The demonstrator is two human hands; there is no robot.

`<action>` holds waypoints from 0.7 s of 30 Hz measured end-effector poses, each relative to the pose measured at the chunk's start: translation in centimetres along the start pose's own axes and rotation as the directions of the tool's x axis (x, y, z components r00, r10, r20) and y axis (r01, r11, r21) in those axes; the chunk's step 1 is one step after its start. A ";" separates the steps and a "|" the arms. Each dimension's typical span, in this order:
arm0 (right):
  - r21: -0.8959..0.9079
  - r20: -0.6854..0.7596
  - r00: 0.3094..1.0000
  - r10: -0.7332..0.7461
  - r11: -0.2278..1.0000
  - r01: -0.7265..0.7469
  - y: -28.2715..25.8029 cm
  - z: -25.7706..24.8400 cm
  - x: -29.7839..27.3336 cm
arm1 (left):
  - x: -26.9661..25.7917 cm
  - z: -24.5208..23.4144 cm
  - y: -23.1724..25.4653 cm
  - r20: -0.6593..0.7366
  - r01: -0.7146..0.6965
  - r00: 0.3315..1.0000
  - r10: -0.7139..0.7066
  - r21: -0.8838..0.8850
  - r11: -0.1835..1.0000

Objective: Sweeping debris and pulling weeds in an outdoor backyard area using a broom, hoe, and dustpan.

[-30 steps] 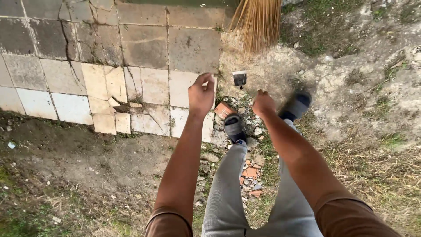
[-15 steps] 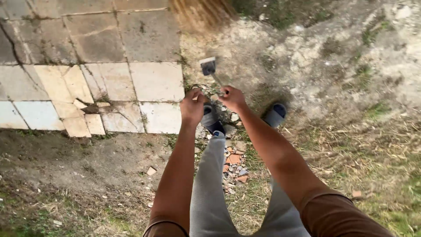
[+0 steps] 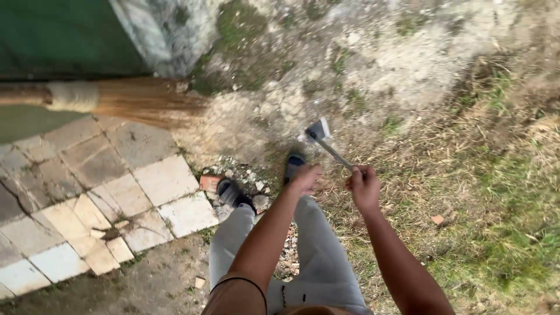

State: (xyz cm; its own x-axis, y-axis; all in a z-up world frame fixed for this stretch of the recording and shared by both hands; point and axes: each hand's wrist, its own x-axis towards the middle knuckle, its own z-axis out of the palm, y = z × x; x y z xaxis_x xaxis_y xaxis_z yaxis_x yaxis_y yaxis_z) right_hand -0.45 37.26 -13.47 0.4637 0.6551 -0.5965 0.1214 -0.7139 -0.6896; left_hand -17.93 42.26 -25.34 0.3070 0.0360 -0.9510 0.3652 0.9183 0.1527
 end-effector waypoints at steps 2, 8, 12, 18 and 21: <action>0.197 -0.027 0.994 0.108 0.975 -0.101 -0.2 -5.1 -0.2 | -4.4 5.2 5.6 0.090 -0.030 0.995 0.040 -0.118 0.993; 0.489 0.229 0.955 0.187 0.826 -0.279 -3.0 -13.4 1.6 | -3.2 15.6 13.3 0.070 -0.227 0.945 0.319 -0.563 0.795; -0.174 0.259 0.952 0.161 0.978 -0.118 -7.2 -15.7 7.3 | 4.8 18.6 16.1 0.060 -0.350 0.910 0.411 -0.421 0.837; -0.515 0.080 0.993 -0.090 0.849 0.118 -7.3 -19.6 24.6 | 5.6 24.3 28.2 0.005 -0.426 0.901 0.433 -0.169 0.889; -0.638 0.061 0.964 -0.258 0.733 0.237 -4.9 -23.2 37.8 | 9.5 23.1 31.7 -0.167 -0.542 0.835 0.525 -0.080 0.836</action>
State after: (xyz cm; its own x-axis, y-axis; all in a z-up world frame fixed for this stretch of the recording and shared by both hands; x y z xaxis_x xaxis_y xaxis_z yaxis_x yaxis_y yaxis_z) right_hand 36.87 59.72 -23.10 0.3620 0.8312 -0.4220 0.7586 -0.5258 -0.3848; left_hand 16.87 62.64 -23.38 0.3013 0.5778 -0.7585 0.0684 0.7803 0.6216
